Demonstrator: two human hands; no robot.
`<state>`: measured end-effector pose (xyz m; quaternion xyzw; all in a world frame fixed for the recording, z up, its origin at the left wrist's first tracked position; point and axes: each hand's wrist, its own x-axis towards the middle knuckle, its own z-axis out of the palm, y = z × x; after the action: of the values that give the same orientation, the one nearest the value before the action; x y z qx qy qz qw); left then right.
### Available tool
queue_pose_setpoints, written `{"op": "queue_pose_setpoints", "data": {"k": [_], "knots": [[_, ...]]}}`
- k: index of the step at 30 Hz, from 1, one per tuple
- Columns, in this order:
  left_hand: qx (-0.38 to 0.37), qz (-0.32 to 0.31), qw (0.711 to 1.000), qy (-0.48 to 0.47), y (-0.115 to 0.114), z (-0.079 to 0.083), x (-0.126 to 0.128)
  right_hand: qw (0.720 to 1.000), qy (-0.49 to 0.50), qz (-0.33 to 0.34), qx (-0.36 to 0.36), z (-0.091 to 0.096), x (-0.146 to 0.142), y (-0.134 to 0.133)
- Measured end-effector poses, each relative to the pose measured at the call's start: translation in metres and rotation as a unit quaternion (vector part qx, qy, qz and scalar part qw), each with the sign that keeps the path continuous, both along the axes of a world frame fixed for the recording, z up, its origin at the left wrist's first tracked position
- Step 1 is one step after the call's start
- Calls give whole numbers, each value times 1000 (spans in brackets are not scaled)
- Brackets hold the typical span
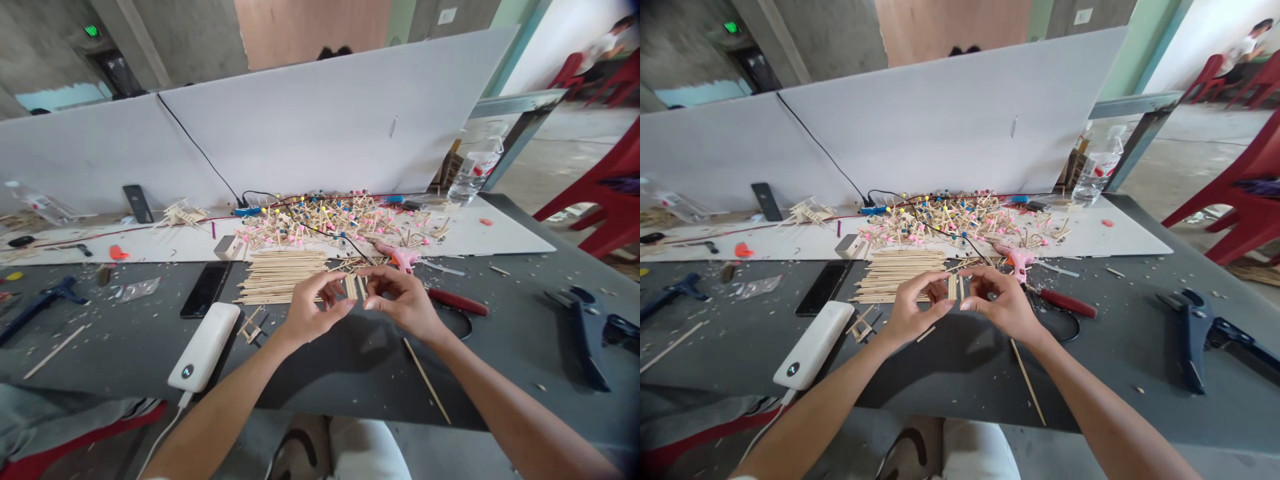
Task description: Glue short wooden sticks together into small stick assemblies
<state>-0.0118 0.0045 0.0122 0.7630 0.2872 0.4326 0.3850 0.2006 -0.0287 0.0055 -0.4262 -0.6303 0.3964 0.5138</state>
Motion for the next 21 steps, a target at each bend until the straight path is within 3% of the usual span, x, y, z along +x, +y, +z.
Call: {"op": "queue_pose_setpoints", "data": {"k": [21], "knots": [[21, 0, 1000, 20, -2, 2, 1, 1000, -18, -8, 3, -3, -2, 3]]}}
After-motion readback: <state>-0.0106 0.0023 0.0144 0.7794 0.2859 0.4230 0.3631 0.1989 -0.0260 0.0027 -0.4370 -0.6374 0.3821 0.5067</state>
